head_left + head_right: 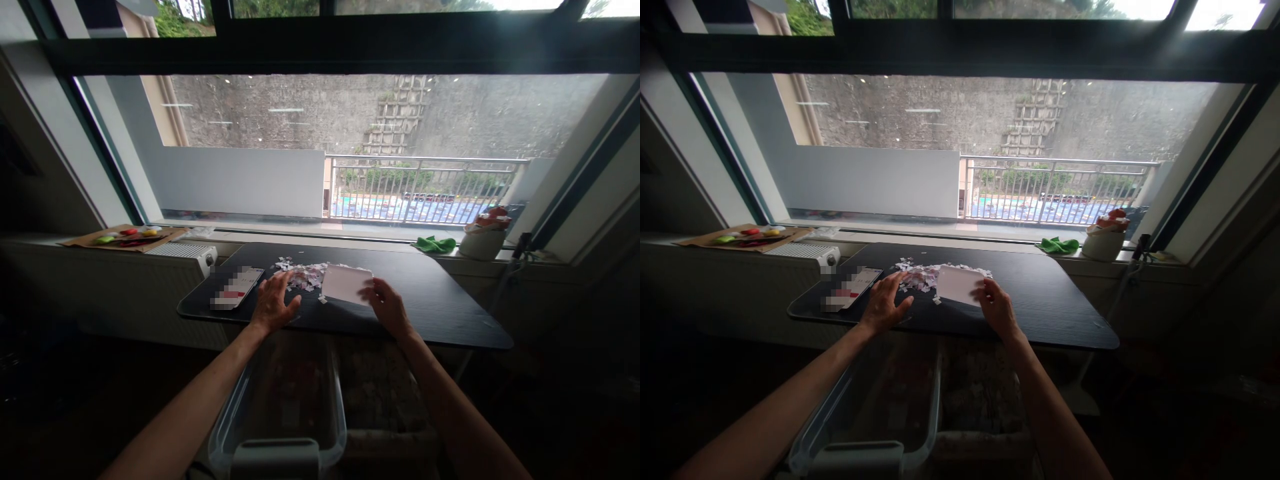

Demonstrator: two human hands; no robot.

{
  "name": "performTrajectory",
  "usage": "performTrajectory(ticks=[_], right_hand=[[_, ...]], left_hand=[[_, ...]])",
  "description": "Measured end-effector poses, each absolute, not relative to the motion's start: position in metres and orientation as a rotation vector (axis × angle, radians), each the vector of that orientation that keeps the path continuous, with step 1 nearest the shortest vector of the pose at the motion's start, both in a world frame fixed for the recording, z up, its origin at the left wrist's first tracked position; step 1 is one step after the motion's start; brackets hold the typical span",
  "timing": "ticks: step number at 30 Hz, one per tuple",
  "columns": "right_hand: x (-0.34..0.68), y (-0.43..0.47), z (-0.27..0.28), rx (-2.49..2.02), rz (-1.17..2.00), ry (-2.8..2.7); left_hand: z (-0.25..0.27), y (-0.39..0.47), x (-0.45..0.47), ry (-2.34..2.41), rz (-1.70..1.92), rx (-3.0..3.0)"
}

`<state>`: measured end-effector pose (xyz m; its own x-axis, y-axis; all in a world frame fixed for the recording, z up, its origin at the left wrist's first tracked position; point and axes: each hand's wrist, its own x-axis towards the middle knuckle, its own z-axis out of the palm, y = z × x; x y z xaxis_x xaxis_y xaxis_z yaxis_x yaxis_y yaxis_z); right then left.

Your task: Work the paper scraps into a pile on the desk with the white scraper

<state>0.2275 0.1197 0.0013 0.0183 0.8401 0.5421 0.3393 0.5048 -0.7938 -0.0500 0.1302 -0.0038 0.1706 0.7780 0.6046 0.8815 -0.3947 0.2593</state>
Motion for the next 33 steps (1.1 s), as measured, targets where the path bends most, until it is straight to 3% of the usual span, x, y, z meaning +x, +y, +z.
performTrajectory(ticks=[10,33], right_hand=[[0.235,0.115,0.008,-1.376,0.184,-1.343],[0.240,0.122,0.006,-1.443,0.413,-1.297]], left_hand=[[-0.003,0.128,-0.049,-1.644,-1.015,-2.283],[-0.005,0.130,-0.051,-1.573,-1.041,-2.264]])
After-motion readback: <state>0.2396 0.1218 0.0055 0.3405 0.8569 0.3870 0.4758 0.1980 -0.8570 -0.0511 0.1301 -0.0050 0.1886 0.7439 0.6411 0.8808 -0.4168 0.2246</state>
